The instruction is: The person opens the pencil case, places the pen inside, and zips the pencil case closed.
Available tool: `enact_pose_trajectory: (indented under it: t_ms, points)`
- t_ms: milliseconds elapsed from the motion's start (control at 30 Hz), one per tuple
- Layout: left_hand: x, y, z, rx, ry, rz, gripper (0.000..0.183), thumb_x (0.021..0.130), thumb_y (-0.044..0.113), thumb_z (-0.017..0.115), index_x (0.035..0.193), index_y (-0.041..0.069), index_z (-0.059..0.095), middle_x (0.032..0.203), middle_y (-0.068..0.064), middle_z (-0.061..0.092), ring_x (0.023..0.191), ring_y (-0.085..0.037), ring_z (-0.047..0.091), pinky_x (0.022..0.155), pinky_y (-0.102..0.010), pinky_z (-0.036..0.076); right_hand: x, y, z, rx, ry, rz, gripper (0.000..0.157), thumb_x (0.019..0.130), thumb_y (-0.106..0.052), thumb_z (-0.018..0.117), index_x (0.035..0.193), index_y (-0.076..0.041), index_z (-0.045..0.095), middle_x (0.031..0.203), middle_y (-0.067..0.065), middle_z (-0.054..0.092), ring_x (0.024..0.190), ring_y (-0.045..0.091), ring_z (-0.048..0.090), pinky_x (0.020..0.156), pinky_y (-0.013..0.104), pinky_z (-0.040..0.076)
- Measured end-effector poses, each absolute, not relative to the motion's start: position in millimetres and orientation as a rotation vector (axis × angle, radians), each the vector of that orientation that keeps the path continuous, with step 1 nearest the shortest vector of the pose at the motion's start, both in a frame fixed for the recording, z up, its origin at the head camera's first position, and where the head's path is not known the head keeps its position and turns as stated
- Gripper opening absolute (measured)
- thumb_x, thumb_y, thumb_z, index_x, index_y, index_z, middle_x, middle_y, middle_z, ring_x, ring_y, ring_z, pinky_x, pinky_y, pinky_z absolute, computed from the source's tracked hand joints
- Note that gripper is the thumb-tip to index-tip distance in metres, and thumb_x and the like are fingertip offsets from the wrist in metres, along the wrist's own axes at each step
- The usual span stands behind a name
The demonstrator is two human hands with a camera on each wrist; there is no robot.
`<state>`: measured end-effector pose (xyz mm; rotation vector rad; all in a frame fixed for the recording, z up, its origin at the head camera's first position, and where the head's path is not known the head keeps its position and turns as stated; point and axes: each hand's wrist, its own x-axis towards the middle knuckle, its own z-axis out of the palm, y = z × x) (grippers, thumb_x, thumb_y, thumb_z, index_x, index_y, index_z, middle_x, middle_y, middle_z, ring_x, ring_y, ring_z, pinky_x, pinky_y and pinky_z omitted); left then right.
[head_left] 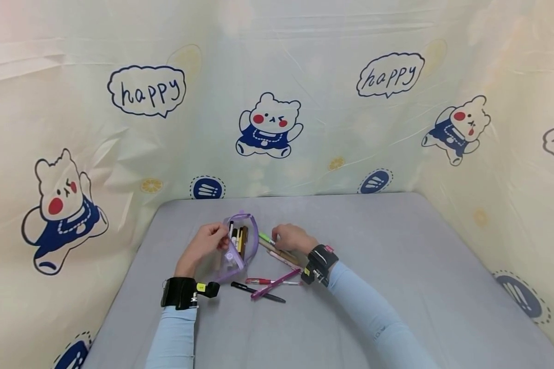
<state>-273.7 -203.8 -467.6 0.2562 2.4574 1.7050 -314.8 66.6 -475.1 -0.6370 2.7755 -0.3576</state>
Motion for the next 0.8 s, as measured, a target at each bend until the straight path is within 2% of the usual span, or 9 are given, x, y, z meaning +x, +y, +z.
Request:
enact_pose_trajectory:
  t_ms: [267,567,800]
  points:
    - [-273.2,-204.1,-465.6,0.216,2.459,1.708,0.028,0.103,0.022,0.046,0.087,0.002,0.059,0.079,-0.006,0.061,0.07,-0.018,0.06,0.069,-0.035,0.055,-312.8,63.6,-478.9,-0.614,2.802,-0.304,0.02,0.088,-0.019,0.068,0.107,-0.016,0.068,0.087,-0.003,0.064,0.071,0.012,0.056,0.059,0.026,0.044]
    - [-273.6,-205.9,-467.1,0.229,2.478,1.709,0.029,0.102,0.021,0.046,0.091,-0.002,0.06,0.08,-0.007,0.061,0.07,-0.017,0.06,0.066,-0.031,0.054,-310.7,66.3,-478.5,-0.551,2.758,-0.356,0.017,0.088,-0.02,0.069,0.104,-0.016,0.064,0.084,-0.002,0.063,0.068,0.011,0.056,0.056,0.026,0.045]
    - [-273.2,-206.0,-465.9,0.229,2.473,1.708,0.027,0.102,0.02,0.047,0.091,0.0,0.06,0.08,-0.009,0.061,0.071,-0.02,0.06,0.068,-0.034,0.055,-311.7,69.2,-477.5,-0.537,2.744,-0.411,0.013,0.088,-0.02,0.068,0.1,-0.016,0.063,0.082,-0.002,0.061,0.067,0.012,0.056,0.055,0.025,0.044]
